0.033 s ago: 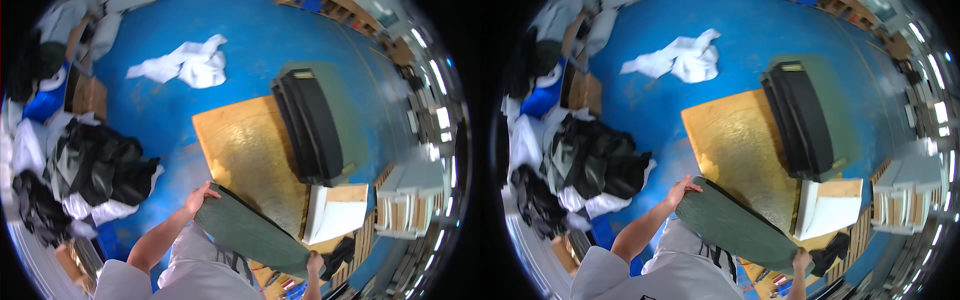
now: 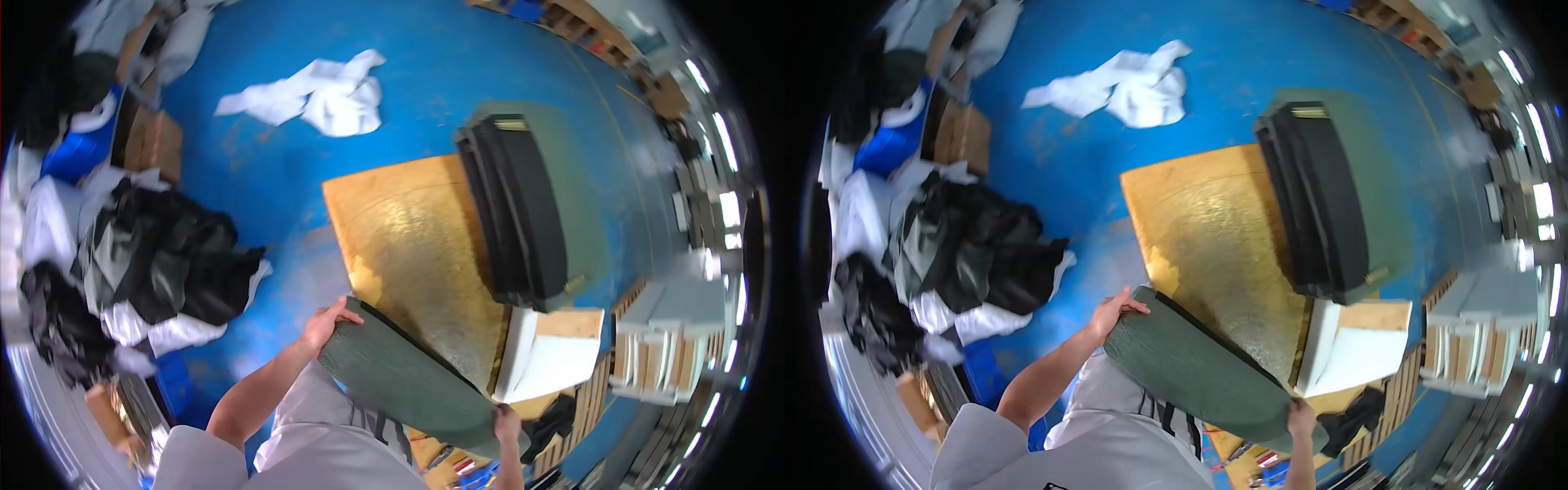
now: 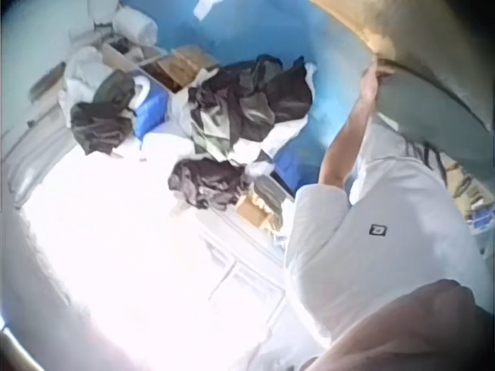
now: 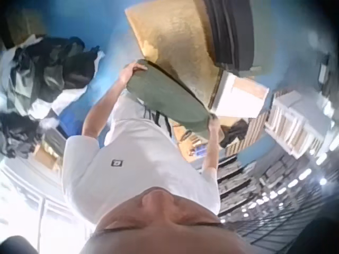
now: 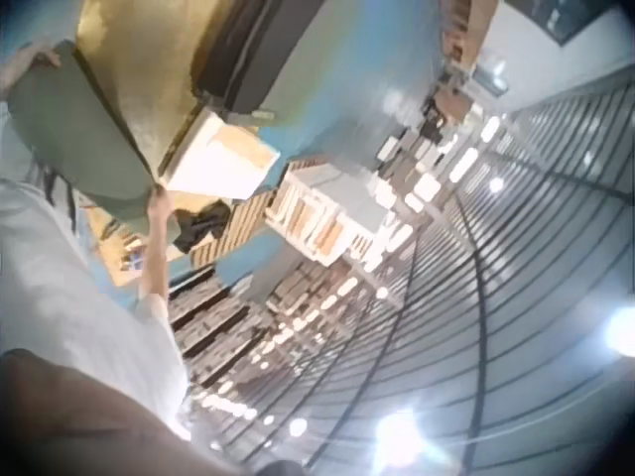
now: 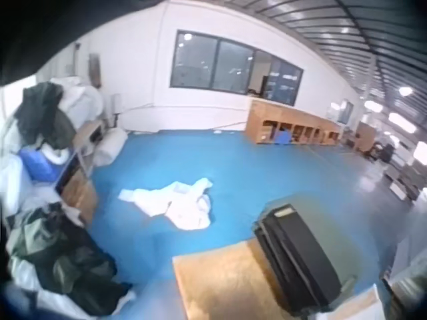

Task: The person wraps a rectangular foam cushion with a white protective layer and then covers it with a dark green fabric. They smooth the fabric by hand and use a staple gun to secure the fabric to the cushion's edges.

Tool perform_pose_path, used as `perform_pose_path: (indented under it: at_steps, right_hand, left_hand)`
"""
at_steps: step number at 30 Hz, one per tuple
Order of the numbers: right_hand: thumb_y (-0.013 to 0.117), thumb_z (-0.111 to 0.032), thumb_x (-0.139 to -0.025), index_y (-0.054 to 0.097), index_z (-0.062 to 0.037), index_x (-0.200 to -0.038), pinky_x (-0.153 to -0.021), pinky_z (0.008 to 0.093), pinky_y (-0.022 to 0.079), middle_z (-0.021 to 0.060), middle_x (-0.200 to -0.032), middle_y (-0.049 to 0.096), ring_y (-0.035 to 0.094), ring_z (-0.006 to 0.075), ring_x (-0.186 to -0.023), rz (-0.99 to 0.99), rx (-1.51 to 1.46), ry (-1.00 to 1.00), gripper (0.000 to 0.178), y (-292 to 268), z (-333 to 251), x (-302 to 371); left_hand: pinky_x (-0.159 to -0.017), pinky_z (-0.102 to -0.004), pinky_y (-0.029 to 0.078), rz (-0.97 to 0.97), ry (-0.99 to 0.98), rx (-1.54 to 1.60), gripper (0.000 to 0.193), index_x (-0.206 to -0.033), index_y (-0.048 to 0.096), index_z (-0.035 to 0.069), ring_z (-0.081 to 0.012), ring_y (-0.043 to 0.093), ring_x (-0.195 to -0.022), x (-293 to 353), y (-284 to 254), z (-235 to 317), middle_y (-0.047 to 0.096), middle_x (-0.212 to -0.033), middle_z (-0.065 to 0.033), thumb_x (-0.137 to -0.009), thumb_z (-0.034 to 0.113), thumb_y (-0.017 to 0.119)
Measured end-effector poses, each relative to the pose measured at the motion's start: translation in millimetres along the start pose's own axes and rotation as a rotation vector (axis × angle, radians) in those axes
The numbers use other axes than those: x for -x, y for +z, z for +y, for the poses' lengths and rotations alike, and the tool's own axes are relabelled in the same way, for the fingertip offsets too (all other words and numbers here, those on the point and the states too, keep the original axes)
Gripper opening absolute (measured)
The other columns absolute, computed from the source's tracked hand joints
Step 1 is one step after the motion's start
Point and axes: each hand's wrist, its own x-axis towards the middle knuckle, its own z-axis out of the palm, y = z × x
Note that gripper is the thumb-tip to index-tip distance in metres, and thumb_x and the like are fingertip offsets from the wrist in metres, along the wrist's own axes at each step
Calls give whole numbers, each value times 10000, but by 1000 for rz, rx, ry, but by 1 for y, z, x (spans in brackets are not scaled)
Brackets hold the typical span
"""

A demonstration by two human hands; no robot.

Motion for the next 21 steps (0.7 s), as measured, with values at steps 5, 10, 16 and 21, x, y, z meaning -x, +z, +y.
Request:
perform_pose_path:
  at_steps: [5,10,16,21]
  right_hand:
    - [564,-215,-952,630,-111,-1299,-940,427,514,209,-1148,691,651,377,-1111,-627,75,-626,369,51,-230,-75]
    - [526,-133,-969,556,-17,-1363,-1084,401,431,246,-1360,578,563,344,-1271,-686,-287,-898,411,226,-369,-169]
    - [552,-228,-1018,631,13,-1215,-962,359,480,174,-1155,691,643,283,-1094,-770,-133,-869,321,280,-432,-211]
    - [559,-366,-1026,664,2,-1127,-875,286,467,65,-1023,671,582,135,-944,-907,-181,-534,396,290,-448,-199]
  left_hand:
    - [-1003,-347,480,251,237,76,465,-1108,701,-6,-223,642,-1081,-14,-46,-80,709,-1127,-131,-1065,402,483]
    - [-1088,-328,385,532,134,108,510,-1393,563,78,-231,554,-1265,-110,-61,-256,628,-1311,-130,-1067,454,454]
    - [-1051,-377,394,726,184,326,601,-1401,518,24,-281,545,-1221,-191,-44,-285,605,-1285,-153,-1056,509,439]
    - [-950,-373,453,646,62,710,584,-1392,509,36,-259,607,-1067,-198,-70,-261,653,-1111,-143,-1014,479,551]
